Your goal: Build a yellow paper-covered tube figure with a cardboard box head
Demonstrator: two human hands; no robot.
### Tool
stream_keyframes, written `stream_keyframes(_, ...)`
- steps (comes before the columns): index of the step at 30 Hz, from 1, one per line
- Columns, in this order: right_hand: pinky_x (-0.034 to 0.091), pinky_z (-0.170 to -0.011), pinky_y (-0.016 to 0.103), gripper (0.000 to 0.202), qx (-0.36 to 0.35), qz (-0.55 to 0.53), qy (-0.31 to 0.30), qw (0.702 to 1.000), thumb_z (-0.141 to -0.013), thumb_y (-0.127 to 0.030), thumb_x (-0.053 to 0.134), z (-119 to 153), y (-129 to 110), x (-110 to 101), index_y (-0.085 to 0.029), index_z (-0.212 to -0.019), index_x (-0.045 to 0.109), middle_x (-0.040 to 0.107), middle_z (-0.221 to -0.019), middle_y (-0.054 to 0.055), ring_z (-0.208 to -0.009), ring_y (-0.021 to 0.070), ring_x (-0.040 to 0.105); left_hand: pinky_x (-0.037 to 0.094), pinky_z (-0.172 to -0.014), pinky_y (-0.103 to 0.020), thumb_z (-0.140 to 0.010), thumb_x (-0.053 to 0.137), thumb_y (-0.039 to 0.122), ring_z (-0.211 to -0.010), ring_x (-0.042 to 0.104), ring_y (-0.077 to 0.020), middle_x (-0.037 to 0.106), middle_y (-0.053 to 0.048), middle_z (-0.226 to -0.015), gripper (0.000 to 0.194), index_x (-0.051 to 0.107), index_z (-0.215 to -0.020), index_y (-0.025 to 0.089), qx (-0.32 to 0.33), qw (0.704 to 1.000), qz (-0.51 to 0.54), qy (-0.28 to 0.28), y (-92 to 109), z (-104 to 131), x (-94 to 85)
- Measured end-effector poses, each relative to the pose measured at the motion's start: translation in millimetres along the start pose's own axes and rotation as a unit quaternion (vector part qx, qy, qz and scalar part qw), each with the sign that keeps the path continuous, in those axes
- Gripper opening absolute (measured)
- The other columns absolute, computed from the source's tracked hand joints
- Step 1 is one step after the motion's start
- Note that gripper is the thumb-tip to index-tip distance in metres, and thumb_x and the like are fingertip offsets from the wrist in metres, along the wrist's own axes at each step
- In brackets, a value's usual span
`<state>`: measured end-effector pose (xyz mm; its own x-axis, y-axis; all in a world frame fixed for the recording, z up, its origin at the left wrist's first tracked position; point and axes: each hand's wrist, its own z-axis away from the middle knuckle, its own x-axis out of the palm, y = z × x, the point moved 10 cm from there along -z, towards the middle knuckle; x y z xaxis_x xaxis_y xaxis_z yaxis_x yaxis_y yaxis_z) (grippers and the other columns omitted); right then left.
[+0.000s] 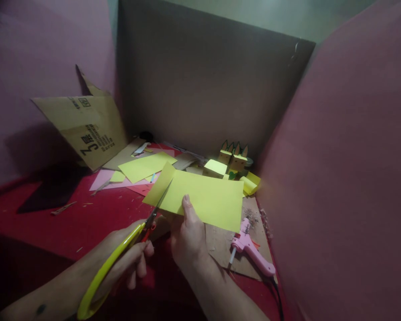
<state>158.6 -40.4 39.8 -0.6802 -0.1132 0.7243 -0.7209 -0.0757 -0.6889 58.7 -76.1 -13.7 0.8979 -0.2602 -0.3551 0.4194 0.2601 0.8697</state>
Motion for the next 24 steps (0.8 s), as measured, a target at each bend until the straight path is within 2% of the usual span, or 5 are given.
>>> stream_keyframes(3,0.058,-0.087,0.039,0.032,0.022,-0.009,-0.016,1.000,-0.083,-0.044,0.065,2.7,8.7,5.3,-0.015,-0.095,0.073,0.079,-0.090,0.008,-0.096,0.0273,0.072,0.036,-0.039,-0.022,-0.079,0.044,0.024,-0.034,0.051,-0.0140,0.060,0.001,-0.043,0.011,0.053,-0.074,0.020,-0.026,0.999,0.000,0.034,-0.7,0.6,-7.2)
stream_keyframes(6,0.058,-0.085,0.039,0.034,0.035,-0.028,-0.024,0.999,-0.084,-0.045,0.063,3.5,15.4,7.7,-0.016,-0.099,0.073,0.079,-0.087,0.006,-0.093,0.0263,0.073,0.035,-0.040,-0.023,-0.084,0.040,0.028,-0.032,0.048,-0.0136,0.059,-0.002,-0.041,0.024,0.054,-0.066,0.019,-0.076,0.995,0.018,0.059,-6.3,-0.3,-9.9)
stream_keyframes(12,0.059,-0.082,0.036,0.031,0.011,-0.039,0.005,0.999,-0.085,-0.041,0.064,0.2,15.0,-0.4,-0.015,-0.100,0.073,0.079,-0.088,0.006,-0.088,0.0241,0.073,0.033,-0.039,-0.024,-0.091,0.031,0.042,-0.030,0.044,-0.0140,0.054,-0.004,-0.037,0.048,0.053,-0.055,0.019,-0.107,0.986,0.085,0.100,-15.9,-7.6,-13.0)
stream_keyframes(20,0.059,-0.086,0.039,0.024,0.028,-0.072,0.052,0.996,-0.084,-0.033,0.063,-1.2,17.8,-6.7,-0.014,-0.095,0.073,0.078,-0.076,0.004,-0.086,0.0245,0.075,0.030,-0.033,-0.020,-0.089,0.034,0.031,-0.025,0.042,-0.0127,0.050,0.000,-0.032,0.031,0.045,-0.062,0.022,-0.079,0.995,0.027,0.049,-3.2,-0.6,-9.8)
stream_keyframes(24,0.059,-0.087,0.040,0.030,0.058,-0.070,0.041,0.995,-0.088,-0.035,0.059,-1.4,25.0,-4.0,-0.013,-0.102,0.072,0.078,-0.076,0.006,-0.086,0.0249,0.075,0.029,-0.028,-0.019,-0.085,0.046,0.033,-0.024,0.040,-0.0131,0.048,0.007,-0.033,0.012,0.044,-0.076,0.024,0.008,0.999,-0.002,0.042,11.9,3.6,-11.5)
